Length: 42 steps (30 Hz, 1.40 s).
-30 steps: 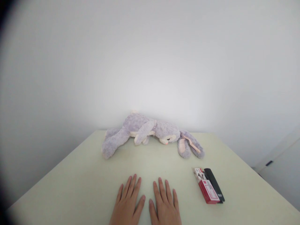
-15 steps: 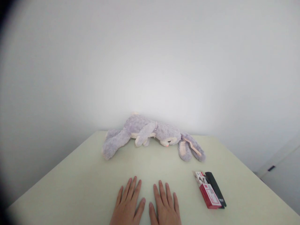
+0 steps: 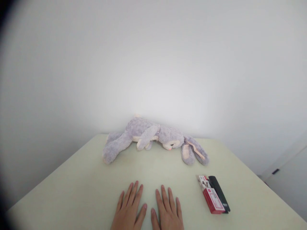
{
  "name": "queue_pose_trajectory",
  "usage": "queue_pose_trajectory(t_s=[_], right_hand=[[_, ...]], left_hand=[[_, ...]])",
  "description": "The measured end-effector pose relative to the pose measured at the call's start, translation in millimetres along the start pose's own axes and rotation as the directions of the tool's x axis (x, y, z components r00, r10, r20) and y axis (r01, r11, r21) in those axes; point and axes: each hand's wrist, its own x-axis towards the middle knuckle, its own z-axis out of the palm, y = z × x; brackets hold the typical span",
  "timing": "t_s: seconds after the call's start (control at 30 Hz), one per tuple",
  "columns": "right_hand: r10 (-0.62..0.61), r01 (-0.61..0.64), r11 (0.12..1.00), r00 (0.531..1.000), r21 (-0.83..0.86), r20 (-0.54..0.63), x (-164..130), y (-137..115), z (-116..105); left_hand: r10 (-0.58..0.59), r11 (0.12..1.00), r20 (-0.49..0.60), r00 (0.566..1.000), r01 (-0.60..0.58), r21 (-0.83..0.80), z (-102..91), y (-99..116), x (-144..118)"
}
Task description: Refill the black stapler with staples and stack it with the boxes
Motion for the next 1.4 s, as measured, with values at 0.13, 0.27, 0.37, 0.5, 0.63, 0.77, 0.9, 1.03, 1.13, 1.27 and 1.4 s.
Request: queue_pose_trajectory(t_s=[0.13, 0.27, 0.37, 0.5, 0.63, 0.77, 0.9, 1.03, 1.13, 1.27, 1.4], right_hand=[[0.016, -0.016, 1.000, 1.000, 0.008, -0.013, -0.1, 0.5, 4.4], [0.015, -0.016, 1.000, 0.999, -0.019, -0.029, -0.1, 0.6, 9.4], [0.013, -0.014, 0.999, 0.999, -0.035, -0.033, -0.4, 0.9, 11.0], [0.020, -0.021, 0.999, 0.999, -0.027, -0.033, -0.5, 0.8, 11.4], [0.033, -0.033, 0.999, 0.999, -0.011, -0.024, 0.3, -0.4, 9.5], [0.040, -0.040, 0.999, 0.999, 0.009, 0.000, 1.5, -1.1, 5.7], [0.048, -0.048, 0.998, 0.999, 0.043, 0.012, 1.9, -0.8, 3.6], [0.047, -0.048, 0.998, 0.999, 0.052, 0.016, 1.2, -1.4, 3.2], [0.044, -0.045, 0.998, 0.999, 0.043, 0.022, 0.6, -1.0, 4.3], [0.010, -0.012, 0.998, 0.999, 0.055, 0.043, 0.5, 5.3, 5.8], [-0.068, 0.059, 0.994, 0.992, 0.088, 0.106, 0.8, 14.5, 0.2]], left_hand=[[0.007, 1.000, 0.018, 1.000, -0.008, 0.012, 1.3, -1.5, 1.0], [0.016, 1.000, 0.006, 1.000, -0.016, 0.026, 4.3, -4.0, 1.1], [0.025, 0.999, -0.015, 1.000, -0.024, 0.037, 7.1, -5.7, 0.5], [0.030, 0.999, -0.025, 0.999, -0.029, 0.045, 9.9, -7.2, 0.5], [0.023, 0.999, 0.025, 0.999, -0.024, 0.038, 8.2, -7.0, 1.2], [0.009, 1.000, 0.036, 0.999, -0.010, 0.024, 5.8, -6.8, 0.9], [0.010, 1.000, 0.033, 0.999, -0.010, 0.018, 7.3, -7.5, 0.3], [0.017, 1.000, 0.019, 1.000, -0.018, 0.020, 8.3, -7.3, 0.4], [0.024, 0.999, 0.020, 1.000, -0.024, 0.022, 7.8, -7.2, 0.5], [0.033, 0.999, 0.008, 0.999, -0.033, 0.025, 5.7, -7.0, -0.2], [0.028, 0.999, 0.003, 1.000, -0.028, 0.017, 0.1, -4.5, -2.0]])
